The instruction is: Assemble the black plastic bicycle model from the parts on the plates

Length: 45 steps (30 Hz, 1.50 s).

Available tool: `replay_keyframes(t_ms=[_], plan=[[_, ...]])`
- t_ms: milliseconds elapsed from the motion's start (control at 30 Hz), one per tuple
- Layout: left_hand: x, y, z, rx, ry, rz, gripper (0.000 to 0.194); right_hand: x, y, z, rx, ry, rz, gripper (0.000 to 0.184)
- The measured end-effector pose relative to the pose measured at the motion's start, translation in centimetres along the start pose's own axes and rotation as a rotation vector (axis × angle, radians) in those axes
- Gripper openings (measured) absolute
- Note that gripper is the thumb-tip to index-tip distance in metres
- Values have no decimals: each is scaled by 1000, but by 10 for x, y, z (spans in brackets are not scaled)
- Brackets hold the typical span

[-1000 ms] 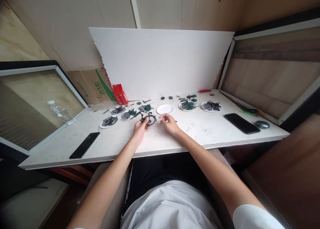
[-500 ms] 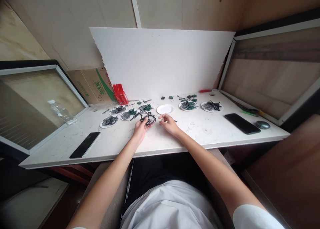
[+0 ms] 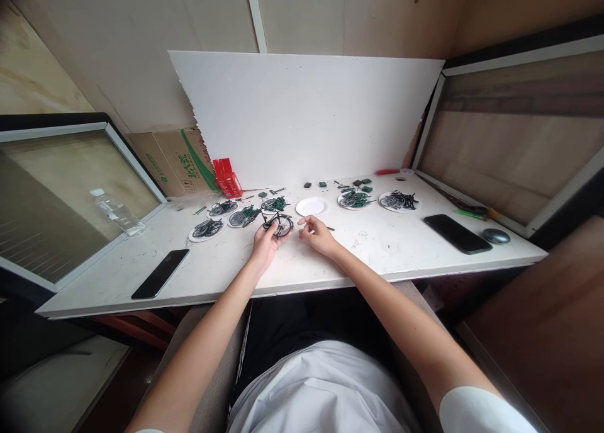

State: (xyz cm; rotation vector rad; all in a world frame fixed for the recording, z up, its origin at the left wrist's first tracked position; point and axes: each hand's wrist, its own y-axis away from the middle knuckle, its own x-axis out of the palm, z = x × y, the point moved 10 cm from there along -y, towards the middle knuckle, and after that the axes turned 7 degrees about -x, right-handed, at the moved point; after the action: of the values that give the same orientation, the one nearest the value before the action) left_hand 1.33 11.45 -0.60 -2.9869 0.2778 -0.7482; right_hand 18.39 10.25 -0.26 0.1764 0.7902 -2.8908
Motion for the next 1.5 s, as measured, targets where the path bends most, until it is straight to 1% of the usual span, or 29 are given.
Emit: replay_keyframes(t_ms=[333, 567, 933, 1067, 1267, 1400, 1500], plan=[[-6, -4, 3, 40, -62, -27, 53, 3, 1, 0, -44, 4, 33, 30], [-5, -4, 2, 41, -67, -27, 54, 9, 2, 2, -55, -33, 84, 28], [3, 2, -1, 16, -66, 0, 55, 17, 7, -1, 29, -110, 146, 32], [3, 2, 0, 8, -75, 2, 55, 18, 7, 1, 31, -92, 140, 32], [2, 0, 2, 24, -97, -8, 58, 13, 1, 5, -38, -86, 101, 17], [0, -1, 4, 33, -121, -18, 57, 6, -1, 6, -59, -53, 41, 18], [-3, -3, 5, 41, -138, -29, 56, 2, 0, 11, -106, 31, 3, 19]])
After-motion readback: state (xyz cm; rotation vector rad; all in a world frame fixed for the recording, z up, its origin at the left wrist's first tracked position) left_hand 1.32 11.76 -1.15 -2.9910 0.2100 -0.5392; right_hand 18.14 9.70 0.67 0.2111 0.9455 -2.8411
